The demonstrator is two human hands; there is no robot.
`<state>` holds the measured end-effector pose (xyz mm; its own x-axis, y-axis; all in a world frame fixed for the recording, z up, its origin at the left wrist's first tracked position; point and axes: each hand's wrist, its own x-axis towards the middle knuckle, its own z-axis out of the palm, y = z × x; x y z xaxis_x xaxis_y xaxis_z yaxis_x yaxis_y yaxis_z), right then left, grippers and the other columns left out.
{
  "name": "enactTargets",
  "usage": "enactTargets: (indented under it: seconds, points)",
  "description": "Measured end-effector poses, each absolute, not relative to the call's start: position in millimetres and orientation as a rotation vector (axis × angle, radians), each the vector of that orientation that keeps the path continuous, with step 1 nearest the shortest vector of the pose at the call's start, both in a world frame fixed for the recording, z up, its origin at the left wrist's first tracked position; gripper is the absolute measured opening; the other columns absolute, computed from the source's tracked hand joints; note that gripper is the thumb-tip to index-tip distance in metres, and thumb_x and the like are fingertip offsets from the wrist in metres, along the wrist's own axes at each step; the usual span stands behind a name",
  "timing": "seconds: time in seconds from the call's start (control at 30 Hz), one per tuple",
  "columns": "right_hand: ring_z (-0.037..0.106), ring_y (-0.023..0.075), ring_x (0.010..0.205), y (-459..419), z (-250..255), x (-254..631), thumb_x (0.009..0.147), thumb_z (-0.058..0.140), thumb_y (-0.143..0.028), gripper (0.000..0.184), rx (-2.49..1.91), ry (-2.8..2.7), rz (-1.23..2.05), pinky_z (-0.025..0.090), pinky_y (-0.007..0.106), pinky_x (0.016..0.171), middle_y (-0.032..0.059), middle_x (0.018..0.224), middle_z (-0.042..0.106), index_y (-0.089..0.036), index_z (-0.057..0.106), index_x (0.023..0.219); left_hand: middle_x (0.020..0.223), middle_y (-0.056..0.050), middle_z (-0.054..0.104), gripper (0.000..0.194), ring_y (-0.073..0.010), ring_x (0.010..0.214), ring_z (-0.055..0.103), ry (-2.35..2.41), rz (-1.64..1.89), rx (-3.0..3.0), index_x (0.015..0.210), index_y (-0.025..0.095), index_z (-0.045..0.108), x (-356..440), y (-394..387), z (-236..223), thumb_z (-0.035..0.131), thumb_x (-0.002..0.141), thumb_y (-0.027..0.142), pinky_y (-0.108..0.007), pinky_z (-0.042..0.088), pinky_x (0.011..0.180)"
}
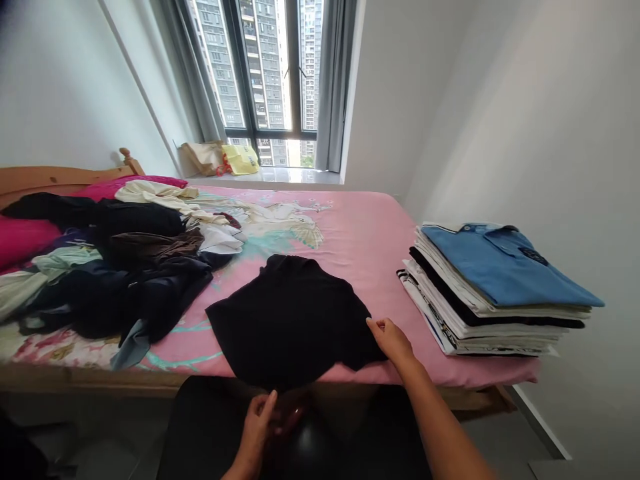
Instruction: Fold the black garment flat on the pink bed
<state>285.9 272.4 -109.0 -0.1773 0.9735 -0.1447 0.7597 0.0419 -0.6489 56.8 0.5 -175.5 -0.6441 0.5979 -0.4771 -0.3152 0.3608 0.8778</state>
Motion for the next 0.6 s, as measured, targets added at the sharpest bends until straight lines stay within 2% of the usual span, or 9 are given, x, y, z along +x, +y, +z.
enactTargets:
  seconds: [0.1,0.2,0.33,0.43,0.6]
  points:
    - [0.062,0.0247,0.085,287.0,-108.2,265.6,0.072,0.048,-0.068,0.058,-1.817,-2.067,0.834,0.042,0.031,0.069,0.0127,0.092,0.067,-0.015,0.063,0.090,0.112,-0.009,0.061,0.050,-0.0244,0.105,0.059,1.621,1.557,0.177,0.107,0.022,0.053,34.7,-1.1,-167.8,0.066,0.069,0.051,-0.036,0.051,0.079]
    - [0.062,0.0246,0.081,295.8,-113.5,253.5,0.070,0.055,-0.060,0.047,-1.797,-2.069,0.850,0.040,0.030,0.066,0.0115,0.084,0.067,-0.015,0.065,0.084,0.123,-0.009,0.059,0.046,-0.0258,0.116,0.054,1.419,1.557,0.231,0.110,0.022,0.055,29.0,3.6,-149.2,0.068,0.071,0.042,-0.041,0.045,0.095]
    - [0.059,0.0192,0.070,296.8,-122.3,256.4,0.075,0.051,-0.048,0.034,-1.712,-2.033,0.904,0.038,0.027,0.060,0.0063,0.074,0.065,-0.017,0.064,0.079,0.112,-0.012,0.066,0.045,-0.0265,0.107,0.060,1.221,1.579,0.210,0.105,0.016,0.061,36.3,4.9,-143.9,0.072,0.067,0.037,-0.039,0.043,0.097]
    - [0.053,0.0157,0.060,289.8,-128.0,264.8,0.075,0.050,-0.051,0.036,-1.652,-1.970,0.953,0.035,0.025,0.054,0.0019,0.062,0.058,-0.017,0.059,0.069,0.097,-0.012,0.071,0.045,-0.0259,0.095,0.064,1.285,1.459,0.179,0.097,0.014,0.065,42.0,-2.2,-161.5,0.077,0.061,0.038,-0.037,0.047,0.089]
    - [0.042,0.0112,0.050,279.0,-134.0,270.2,0.073,0.050,-0.061,0.043,-1.582,-1.836,1.065,0.031,0.024,0.047,-0.0041,0.050,0.044,-0.020,0.047,0.058,0.071,-0.008,0.069,0.040,-0.0186,0.070,0.065,1.267,1.428,0.121,0.077,0.013,0.065,45.3,-7.5,-190.5,0.083,0.051,0.037,-0.029,0.048,0.072]
